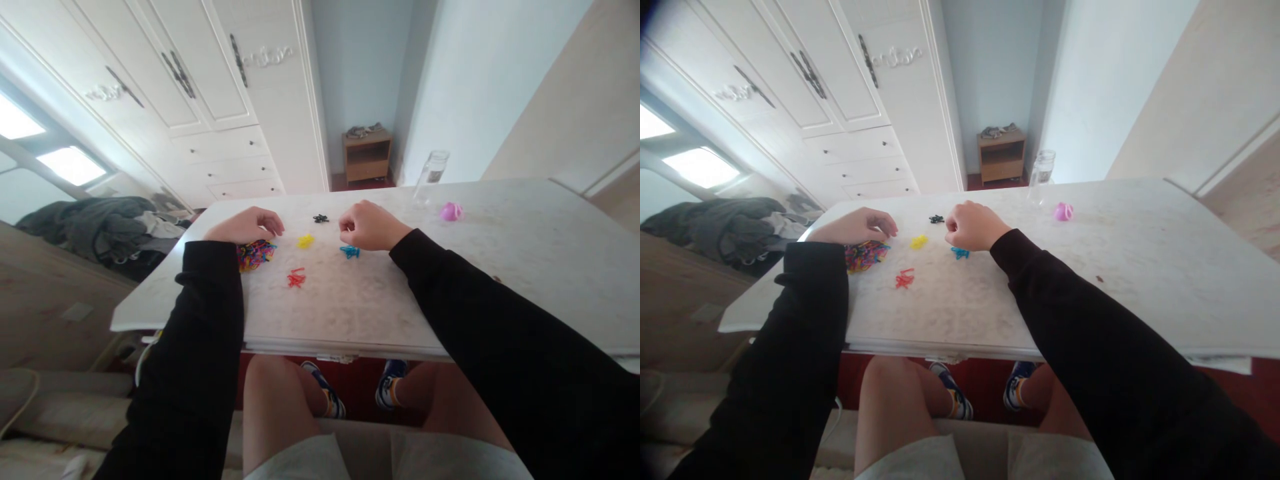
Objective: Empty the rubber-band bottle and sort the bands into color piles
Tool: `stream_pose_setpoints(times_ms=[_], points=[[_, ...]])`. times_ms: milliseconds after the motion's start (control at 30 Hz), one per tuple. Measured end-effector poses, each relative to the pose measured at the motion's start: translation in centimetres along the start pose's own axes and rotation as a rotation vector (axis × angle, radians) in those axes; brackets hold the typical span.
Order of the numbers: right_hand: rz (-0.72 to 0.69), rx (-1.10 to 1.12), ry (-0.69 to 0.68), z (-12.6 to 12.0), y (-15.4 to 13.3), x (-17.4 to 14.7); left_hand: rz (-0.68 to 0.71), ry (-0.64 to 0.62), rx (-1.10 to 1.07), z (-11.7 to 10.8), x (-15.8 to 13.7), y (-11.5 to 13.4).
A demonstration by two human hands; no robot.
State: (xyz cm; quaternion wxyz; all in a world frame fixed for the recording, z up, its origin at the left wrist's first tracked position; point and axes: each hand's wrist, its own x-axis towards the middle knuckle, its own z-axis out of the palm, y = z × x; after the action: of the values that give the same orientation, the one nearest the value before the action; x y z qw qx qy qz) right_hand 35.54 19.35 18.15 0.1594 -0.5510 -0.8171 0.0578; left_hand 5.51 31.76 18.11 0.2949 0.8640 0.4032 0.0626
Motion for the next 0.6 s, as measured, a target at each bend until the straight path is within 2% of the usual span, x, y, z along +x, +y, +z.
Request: stream_pose_setpoints(times_ms=[100, 167, 400, 600], points=[[0.005, 0.005, -0.005, 0.11, -0.01, 0.00, -0.011, -0.097, -0.047, -0.27, -0.37, -0.13], [0.004, 0.007, -0.008, 0.18, 0.00, -0.02, -0.018, -0.114, -0.071, -0.25, -0.45, -0.31], [0.006, 0.010, -0.019, 0.30, 0.06, -0.02, -0.029, -0.092, -0.095, 0.10, -0.35, -0.68], [0.002, 0.006, -0.010, 0.52, 0.22, 0.08, -0.007, -0.009, -0.097, 0.11, -0.36, -0.56]])
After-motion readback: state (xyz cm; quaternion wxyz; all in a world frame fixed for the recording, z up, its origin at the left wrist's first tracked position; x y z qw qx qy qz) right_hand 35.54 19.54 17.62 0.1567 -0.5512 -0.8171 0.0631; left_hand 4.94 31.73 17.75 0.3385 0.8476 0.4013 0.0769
